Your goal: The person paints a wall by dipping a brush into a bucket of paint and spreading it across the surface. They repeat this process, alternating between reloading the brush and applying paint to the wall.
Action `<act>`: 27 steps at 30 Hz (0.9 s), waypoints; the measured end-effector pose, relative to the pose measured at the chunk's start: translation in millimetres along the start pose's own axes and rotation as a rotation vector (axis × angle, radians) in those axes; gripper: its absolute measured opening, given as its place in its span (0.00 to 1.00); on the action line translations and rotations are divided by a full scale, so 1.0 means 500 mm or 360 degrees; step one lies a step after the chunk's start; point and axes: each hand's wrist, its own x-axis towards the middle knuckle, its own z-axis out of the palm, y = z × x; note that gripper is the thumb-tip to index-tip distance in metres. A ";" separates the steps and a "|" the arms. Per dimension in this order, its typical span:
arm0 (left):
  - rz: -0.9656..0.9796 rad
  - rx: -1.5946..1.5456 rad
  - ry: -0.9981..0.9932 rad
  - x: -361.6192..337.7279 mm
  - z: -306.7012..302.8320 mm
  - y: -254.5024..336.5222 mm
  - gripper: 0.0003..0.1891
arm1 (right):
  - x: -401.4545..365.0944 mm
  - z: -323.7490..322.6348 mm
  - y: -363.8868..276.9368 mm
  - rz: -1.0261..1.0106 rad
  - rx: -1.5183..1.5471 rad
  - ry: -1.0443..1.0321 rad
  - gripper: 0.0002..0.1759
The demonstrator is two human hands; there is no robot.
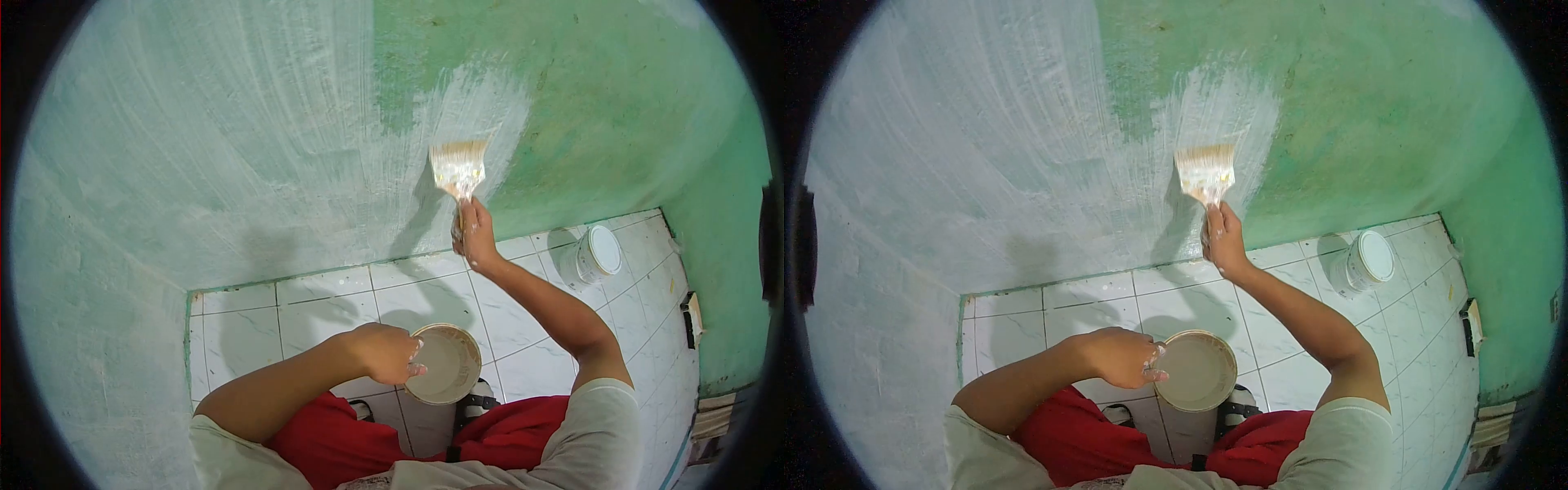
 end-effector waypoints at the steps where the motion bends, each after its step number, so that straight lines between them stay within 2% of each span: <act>1: 0.0010 -0.0004 0.0011 -0.002 0.001 -0.001 0.27 | -0.016 -0.006 0.015 -0.0004 -0.0015 -0.0002 0.14; 3: 0.0101 0.0019 0.0065 -0.006 0.004 -0.002 0.26 | -0.050 -0.015 0.032 0.0222 -0.0071 0.0036 0.14; 4: 0.0102 0.0016 0.0084 -0.008 0.004 0.002 0.26 | -0.066 -0.021 0.032 0.0213 -0.0084 0.0024 0.14; 6: 0.0171 0.0072 0.0082 -0.014 0.001 0.011 0.27 | -0.084 -0.022 0.027 0.0527 -0.0047 0.0081 0.15; 8: 0.0223 0.0080 0.0102 -0.014 0.009 0.011 0.27 | -0.086 -0.002 -0.016 0.0641 -0.0095 0.0168 0.18; 9: 0.0289 0.0081 0.0116 -0.014 0.014 0.011 0.27 | -0.079 0.005 -0.049 0.0566 -0.0370 0.0081 0.14; 10: 0.0268 0.0082 0.0100 -0.015 0.013 0.013 0.27 | -0.062 0.000 -0.082 0.0322 -0.0688 -0.0197 0.07; 11: 0.0285 0.0080 0.0115 -0.017 0.013 0.014 0.27 | -0.030 -0.011 -0.113 0.0227 -0.0838 -0.0399 0.03; 12: 0.0305 0.0077 0.0110 -0.024 0.017 0.013 0.27 | -0.008 0.007 -0.168 0.0411 -0.0720 -0.0259 0.07; 13: 0.0294 0.0086 0.0057 -0.036 0.018 0.017 0.27 | -0.001 0.034 -0.241 0.0429 -0.0760 -0.0289 0.07; 15: 0.0260 0.0079 0.0008 -0.057 0.002 0.028 0.26 | 0.014 0.096 -0.396 0.0540 -0.0261 -0.0154 0.08; 16: 0.0279 0.0098 -0.0019 -0.063 0.004 0.027 0.26 | 0.037 0.087 -0.467 0.0536 -0.0248 -0.0529 0.15; 18: 0.0316 0.0114 0.0063 -0.075 0.010 0.025 0.26 | -0.014 0.182 -0.567 0.0435 -0.0188 -0.0069 0.04; 20: 0.0349 0.0106 0.0107 -0.084 0.021 0.014 0.26 | -0.059 0.231 -0.623 0.0393 -0.0200 0.0037 0.05; 21: 0.0352 0.0085 0.0151 -0.090 0.025 0.008 0.26 | -0.078 0.244 -0.636 0.0357 -0.0197 0.0115 0.10; 22: 0.0388 0.0085 0.0166 -0.098 0.026 0.005 0.26 | -0.095 0.248 -0.638 0.0348 -0.0231 0.0135 0.10; 24: 0.0352 0.0081 0.0143 -0.115 0.022 0.004 0.26 | -0.125 0.253 -0.640 0.0062 -0.0392 0.0129 0.11; 25: 0.0377 0.0075 0.0172 -0.119 0.020 0.006 0.26 | -0.132 0.256 -0.638 0.0051 -0.0429 0.0128 0.11; 27: 0.0304 0.0091 0.0123 -0.131 0.025 0.007 0.26 | -0.129 0.257 -0.608 -0.0069 -0.0268 0.0215 0.13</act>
